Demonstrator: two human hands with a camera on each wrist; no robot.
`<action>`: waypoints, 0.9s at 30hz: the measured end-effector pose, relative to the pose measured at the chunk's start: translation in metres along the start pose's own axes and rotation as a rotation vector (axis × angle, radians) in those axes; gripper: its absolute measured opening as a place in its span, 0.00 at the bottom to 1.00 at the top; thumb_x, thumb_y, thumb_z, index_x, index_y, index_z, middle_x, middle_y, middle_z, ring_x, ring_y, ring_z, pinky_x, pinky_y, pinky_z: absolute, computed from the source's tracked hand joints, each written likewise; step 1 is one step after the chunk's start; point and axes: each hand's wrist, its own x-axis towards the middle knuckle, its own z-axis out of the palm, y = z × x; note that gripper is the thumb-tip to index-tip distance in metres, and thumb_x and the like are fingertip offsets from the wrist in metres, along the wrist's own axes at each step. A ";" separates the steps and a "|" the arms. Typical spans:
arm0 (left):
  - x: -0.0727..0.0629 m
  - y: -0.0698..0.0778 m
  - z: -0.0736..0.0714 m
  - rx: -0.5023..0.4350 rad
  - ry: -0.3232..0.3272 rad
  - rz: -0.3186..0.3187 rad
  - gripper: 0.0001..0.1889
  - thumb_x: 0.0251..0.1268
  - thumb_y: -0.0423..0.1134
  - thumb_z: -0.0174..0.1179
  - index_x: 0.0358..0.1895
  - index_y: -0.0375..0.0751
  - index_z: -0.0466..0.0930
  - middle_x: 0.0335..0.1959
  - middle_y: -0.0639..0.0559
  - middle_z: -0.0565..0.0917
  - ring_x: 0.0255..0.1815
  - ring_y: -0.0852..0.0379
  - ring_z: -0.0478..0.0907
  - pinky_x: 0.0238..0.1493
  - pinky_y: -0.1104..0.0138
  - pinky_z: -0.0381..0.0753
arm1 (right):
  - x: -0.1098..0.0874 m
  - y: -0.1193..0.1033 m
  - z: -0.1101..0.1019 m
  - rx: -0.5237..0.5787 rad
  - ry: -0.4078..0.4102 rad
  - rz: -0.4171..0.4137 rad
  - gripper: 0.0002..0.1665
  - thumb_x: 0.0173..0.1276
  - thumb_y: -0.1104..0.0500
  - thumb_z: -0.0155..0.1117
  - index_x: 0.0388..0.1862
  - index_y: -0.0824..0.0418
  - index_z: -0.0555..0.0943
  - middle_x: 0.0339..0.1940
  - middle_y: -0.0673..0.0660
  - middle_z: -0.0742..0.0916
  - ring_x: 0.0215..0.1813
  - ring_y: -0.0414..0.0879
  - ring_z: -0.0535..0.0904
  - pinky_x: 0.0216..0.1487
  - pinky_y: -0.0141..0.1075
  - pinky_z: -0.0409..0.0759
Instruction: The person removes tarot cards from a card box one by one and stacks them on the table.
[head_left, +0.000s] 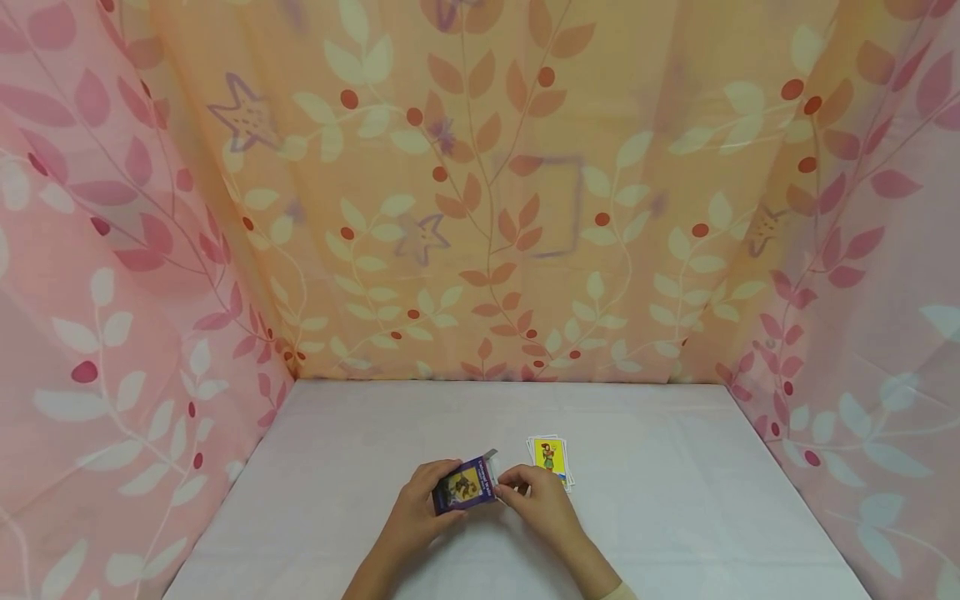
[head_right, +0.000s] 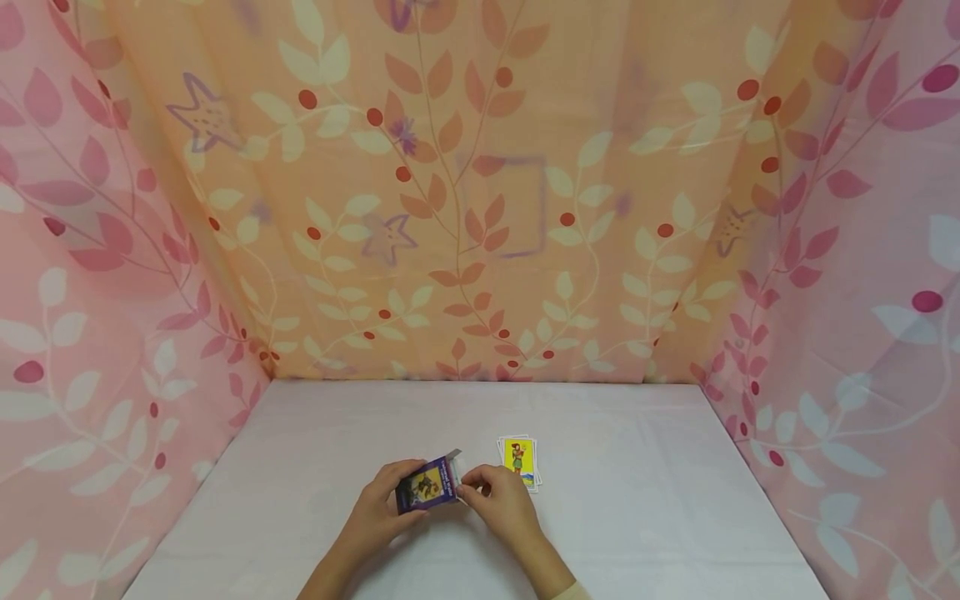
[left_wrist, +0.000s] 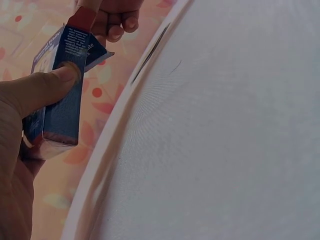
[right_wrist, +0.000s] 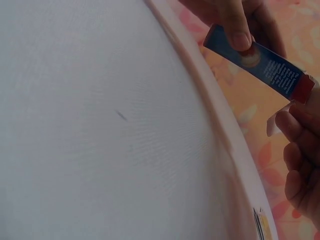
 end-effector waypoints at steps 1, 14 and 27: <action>0.000 0.001 0.000 0.001 -0.003 -0.001 0.43 0.46 0.41 0.83 0.70 0.55 0.74 0.66 0.67 0.77 0.67 0.59 0.74 0.69 0.58 0.76 | 0.000 0.000 0.000 0.004 0.003 0.000 0.09 0.66 0.47 0.74 0.38 0.50 0.88 0.31 0.39 0.88 0.31 0.33 0.77 0.32 0.28 0.77; 0.000 0.002 0.000 0.005 -0.005 -0.009 0.42 0.46 0.41 0.83 0.70 0.55 0.75 0.65 0.67 0.78 0.67 0.60 0.74 0.69 0.58 0.75 | -0.002 -0.006 0.000 -0.023 0.022 0.018 0.07 0.66 0.49 0.74 0.36 0.50 0.89 0.29 0.39 0.88 0.29 0.33 0.76 0.30 0.28 0.76; 0.000 0.002 -0.001 0.015 0.018 -0.019 0.43 0.45 0.40 0.83 0.69 0.60 0.74 0.65 0.67 0.78 0.66 0.60 0.74 0.68 0.56 0.76 | -0.001 -0.005 -0.006 -0.020 0.073 0.017 0.02 0.66 0.56 0.74 0.37 0.50 0.88 0.30 0.39 0.86 0.31 0.33 0.77 0.33 0.28 0.78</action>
